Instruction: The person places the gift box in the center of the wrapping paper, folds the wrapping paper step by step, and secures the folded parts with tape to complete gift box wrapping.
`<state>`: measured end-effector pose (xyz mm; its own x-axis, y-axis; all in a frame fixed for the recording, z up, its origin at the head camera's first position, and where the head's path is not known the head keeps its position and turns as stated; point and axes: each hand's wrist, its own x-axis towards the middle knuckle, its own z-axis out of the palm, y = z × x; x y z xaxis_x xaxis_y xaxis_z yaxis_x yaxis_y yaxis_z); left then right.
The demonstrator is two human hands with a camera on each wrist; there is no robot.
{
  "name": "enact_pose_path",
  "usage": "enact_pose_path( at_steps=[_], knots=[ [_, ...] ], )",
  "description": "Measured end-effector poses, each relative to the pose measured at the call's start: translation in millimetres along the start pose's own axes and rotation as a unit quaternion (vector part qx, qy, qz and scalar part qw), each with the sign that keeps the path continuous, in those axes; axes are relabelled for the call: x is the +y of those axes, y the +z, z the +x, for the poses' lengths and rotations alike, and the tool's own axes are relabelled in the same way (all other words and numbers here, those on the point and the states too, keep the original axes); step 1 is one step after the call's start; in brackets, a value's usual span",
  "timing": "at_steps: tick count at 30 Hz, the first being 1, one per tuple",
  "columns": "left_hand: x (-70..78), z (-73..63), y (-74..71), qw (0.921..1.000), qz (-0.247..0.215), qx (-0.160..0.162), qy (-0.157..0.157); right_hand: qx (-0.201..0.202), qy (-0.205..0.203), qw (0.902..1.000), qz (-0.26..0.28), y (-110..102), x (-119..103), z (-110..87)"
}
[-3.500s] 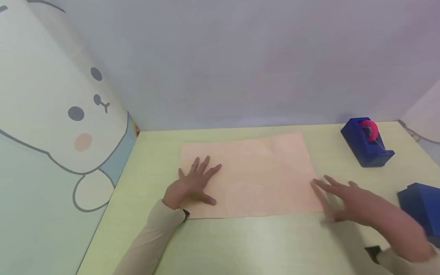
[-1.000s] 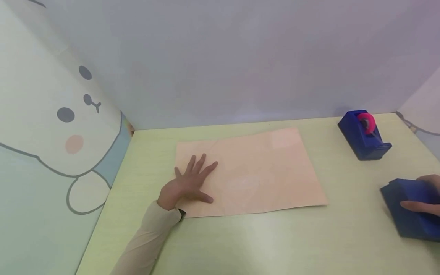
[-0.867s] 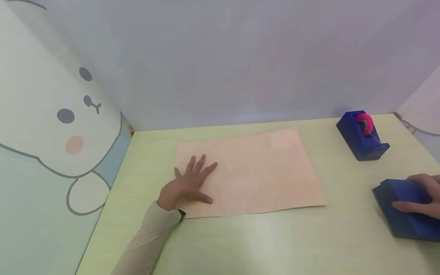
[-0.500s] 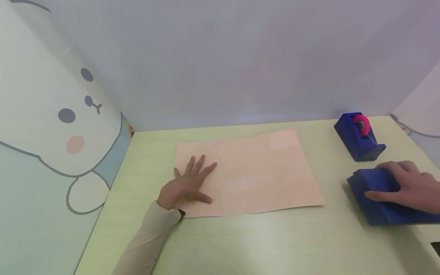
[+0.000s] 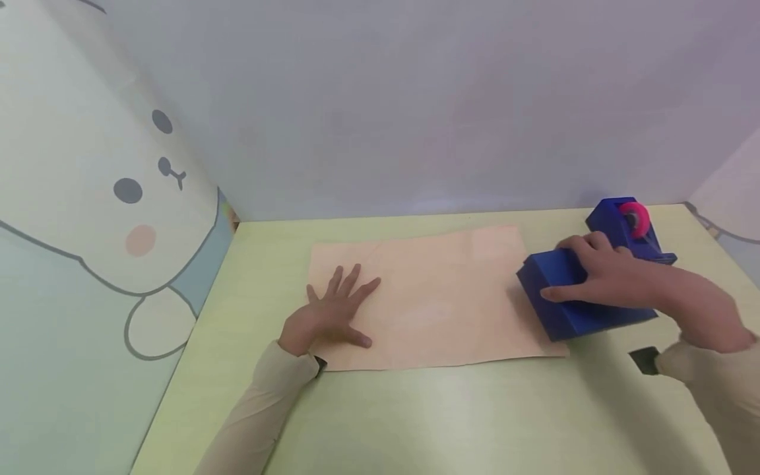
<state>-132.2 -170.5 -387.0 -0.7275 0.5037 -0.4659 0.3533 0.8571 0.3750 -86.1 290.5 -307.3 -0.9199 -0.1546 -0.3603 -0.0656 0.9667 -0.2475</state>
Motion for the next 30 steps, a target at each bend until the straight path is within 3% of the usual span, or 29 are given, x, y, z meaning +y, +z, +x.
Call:
enact_pose_path(
  at_steps=[11,19,21,30],
  knots=[
    [9.9,5.2,-0.6,0.9998,0.019,0.002,0.002,-0.057,-0.013,0.9983,0.004,1.9,-67.5,40.6],
    [10.1,12.1,5.7,0.9999,0.013,0.005,0.008,-0.069,-0.001,0.9976,-0.008,12.0,-88.8,55.6],
    [16.4,7.3,0.7,0.9998,0.017,-0.006,-0.002,-0.073,0.001,0.9973,-0.009,14.1,-93.4,58.4],
    [14.6,5.3,2.7,0.9997,0.024,0.001,-0.007,-0.088,0.023,0.9958,-0.015,15.9,-113.8,67.1]
  ],
)
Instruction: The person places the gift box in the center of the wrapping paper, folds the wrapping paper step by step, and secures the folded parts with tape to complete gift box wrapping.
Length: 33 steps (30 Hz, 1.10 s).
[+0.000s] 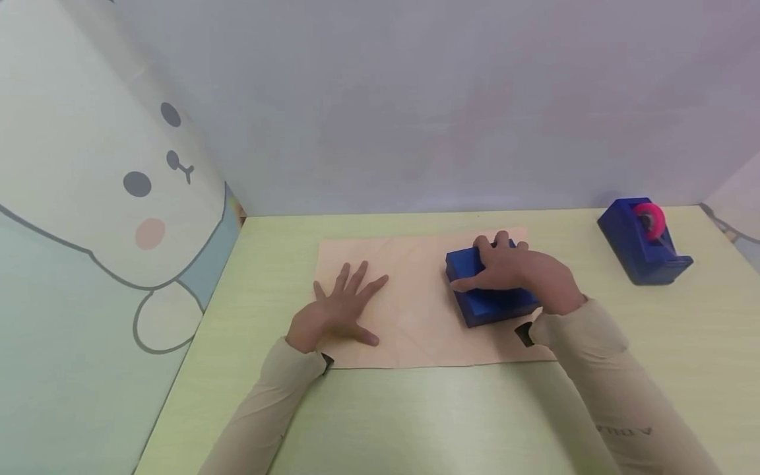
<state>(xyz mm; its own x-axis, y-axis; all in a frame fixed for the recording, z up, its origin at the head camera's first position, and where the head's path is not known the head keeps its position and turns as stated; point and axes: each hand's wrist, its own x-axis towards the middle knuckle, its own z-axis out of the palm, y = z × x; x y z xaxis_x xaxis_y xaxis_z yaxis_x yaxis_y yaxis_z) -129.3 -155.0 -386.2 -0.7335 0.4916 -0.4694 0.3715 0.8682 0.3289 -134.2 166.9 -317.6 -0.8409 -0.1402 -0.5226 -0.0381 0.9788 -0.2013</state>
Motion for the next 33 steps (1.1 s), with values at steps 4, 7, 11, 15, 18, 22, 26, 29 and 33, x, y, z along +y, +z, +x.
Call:
enact_pose_path(
  at_steps=[4,7,11,15,18,22,26,29,33],
  knots=[
    [-0.8,1.3,0.2,1.0,-0.004,-0.005,-0.003,0.019,-0.036,0.9985,0.036,2.6,12.8,1.0],
    [-2.0,4.7,1.8,0.9998,-0.009,-0.013,-0.007,0.039,-0.077,0.9917,0.095,7.3,32.1,-3.5],
    [-1.0,4.6,2.1,0.9999,-0.01,-0.011,-0.002,0.085,-0.133,0.9721,0.174,23.4,60.2,-18.4],
    [-2.1,4.7,3.2,0.9999,-0.008,-0.002,0.007,0.122,-0.187,0.9477,0.228,48.2,83.1,-34.5],
    [-2.0,4.2,2.9,0.9999,-0.006,0.001,0.008,0.141,-0.205,0.9385,0.239,64.0,93.0,-40.6],
    [0.2,0.0,-1.6,1.0,-0.002,-0.004,0.006,0.164,-0.207,0.9347,0.238,74.7,91.3,-39.2],
    [-0.7,1.6,-0.6,1.0,-0.001,-0.005,0.008,0.165,-0.202,0.9334,0.247,76.7,76.8,-34.7],
    [-3.0,5.2,2.6,1.0,-0.001,-0.009,0.001,0.16,-0.188,0.9386,0.241,77.2,61.5,-30.3],
    [-4.6,10.5,5.8,0.9998,0.005,-0.017,-0.013,0.153,-0.181,0.9438,0.231,78.6,40.8,-24.9]
  ],
)
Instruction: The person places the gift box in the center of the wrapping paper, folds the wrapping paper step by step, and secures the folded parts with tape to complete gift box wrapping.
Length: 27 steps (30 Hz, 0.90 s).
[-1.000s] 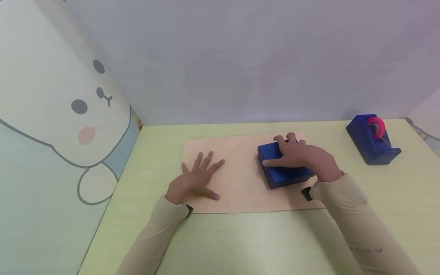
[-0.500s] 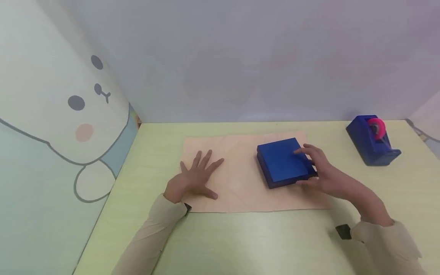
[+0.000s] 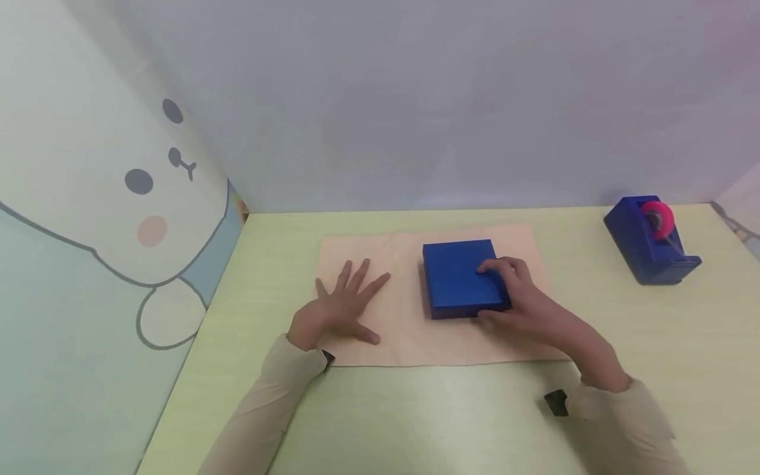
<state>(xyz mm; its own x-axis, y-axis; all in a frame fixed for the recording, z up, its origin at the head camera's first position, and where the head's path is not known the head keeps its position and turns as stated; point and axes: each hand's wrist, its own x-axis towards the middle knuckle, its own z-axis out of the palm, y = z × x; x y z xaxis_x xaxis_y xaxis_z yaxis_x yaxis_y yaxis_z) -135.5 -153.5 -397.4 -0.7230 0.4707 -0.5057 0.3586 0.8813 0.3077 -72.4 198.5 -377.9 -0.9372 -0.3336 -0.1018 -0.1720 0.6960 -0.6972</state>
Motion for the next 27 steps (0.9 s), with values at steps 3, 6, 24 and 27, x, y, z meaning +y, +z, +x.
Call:
enact_pose_path(
  at_steps=[3,6,24,27],
  knots=[
    [-1.1,1.2,1.9,1.0,0.005,0.003,-0.003,-0.008,-0.006,0.9999,0.005,8.8,-8.3,7.4],
    [-0.6,0.2,1.6,0.9999,0.012,0.008,0.004,-0.014,-0.013,0.9998,0.011,16.3,-13.1,12.5],
    [3.2,-6.2,-8.1,0.9993,0.038,0.002,-0.001,-0.028,-0.038,0.9987,0.017,31.0,-21.7,17.7],
    [1.9,-4.1,-8.8,0.9994,0.034,0.002,-0.001,-0.031,-0.041,0.9985,0.02,30.6,-21.4,18.2]
  ],
)
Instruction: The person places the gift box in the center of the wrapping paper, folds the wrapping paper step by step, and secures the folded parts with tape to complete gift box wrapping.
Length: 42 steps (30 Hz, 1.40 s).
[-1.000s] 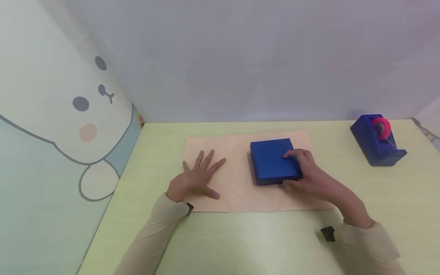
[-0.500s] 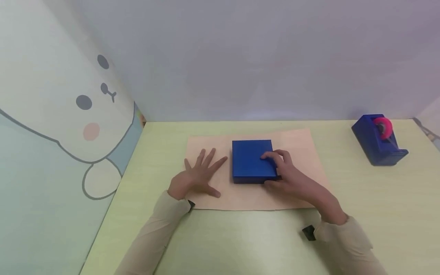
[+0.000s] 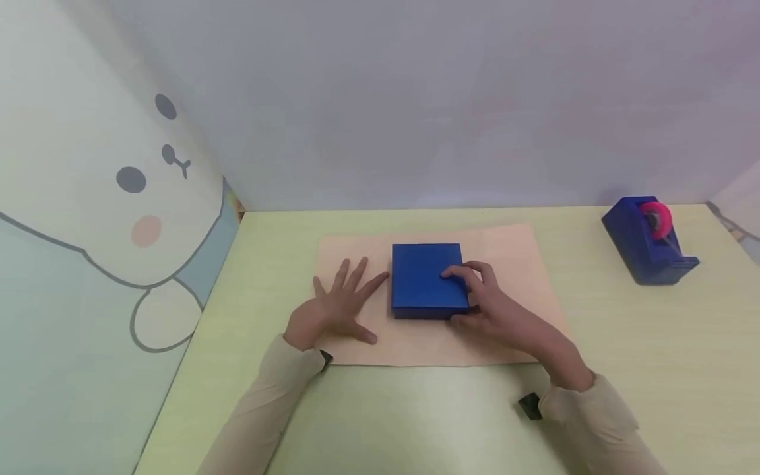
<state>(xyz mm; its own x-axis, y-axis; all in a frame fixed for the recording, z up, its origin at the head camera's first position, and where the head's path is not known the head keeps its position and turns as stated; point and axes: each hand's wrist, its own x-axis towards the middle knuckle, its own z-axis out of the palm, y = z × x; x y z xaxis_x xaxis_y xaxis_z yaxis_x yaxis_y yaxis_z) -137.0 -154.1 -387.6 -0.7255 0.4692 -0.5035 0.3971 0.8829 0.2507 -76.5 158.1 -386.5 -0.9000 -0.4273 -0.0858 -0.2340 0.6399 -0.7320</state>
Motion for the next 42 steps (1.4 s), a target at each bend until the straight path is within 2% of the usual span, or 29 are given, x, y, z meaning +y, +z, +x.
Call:
enact_pose_path(
  at_steps=[5,11,19,23,26,29,32,36,42],
  knots=[
    [-6.0,5.3,5.2,1.0,-0.008,0.001,0.003,-0.008,-0.017,0.9998,-0.011,-1.0,3.1,-1.2],
    [-3.3,4.0,5.0,1.0,-0.002,-0.001,-0.003,-0.005,-0.056,0.9973,-0.048,-5.5,8.4,-3.6],
    [-1.6,2.7,3.2,0.9999,-0.012,0.006,-0.005,0.005,-0.088,0.9942,-0.062,-9.0,7.3,-1.0],
    [-1.5,4.2,4.8,0.9999,-0.005,0.004,-0.01,0.013,-0.089,0.994,-0.062,-8.8,7.1,-1.2],
    [2.5,2.0,4.7,0.9998,0.005,0.017,-0.007,-0.003,-0.067,0.9973,-0.028,-7.5,7.3,-3.4],
    [7.5,-0.2,5.2,0.9993,0.024,0.027,0.008,-0.028,-0.046,0.9985,0.01,-5.3,8.3,-6.4],
    [11.0,-0.9,5.4,0.9988,0.028,0.013,0.039,-0.042,-0.046,0.9976,0.03,-2.7,9.3,-7.4],
    [11.8,0.1,3.7,0.9969,0.015,-0.008,0.077,-0.024,-0.064,0.9974,0.023,-0.1,8.2,-3.6],
    [11.4,2.2,1.0,0.9963,0.002,-0.018,0.084,-0.007,-0.061,0.9981,0.003,-0.2,5.6,-2.5]
  ],
)
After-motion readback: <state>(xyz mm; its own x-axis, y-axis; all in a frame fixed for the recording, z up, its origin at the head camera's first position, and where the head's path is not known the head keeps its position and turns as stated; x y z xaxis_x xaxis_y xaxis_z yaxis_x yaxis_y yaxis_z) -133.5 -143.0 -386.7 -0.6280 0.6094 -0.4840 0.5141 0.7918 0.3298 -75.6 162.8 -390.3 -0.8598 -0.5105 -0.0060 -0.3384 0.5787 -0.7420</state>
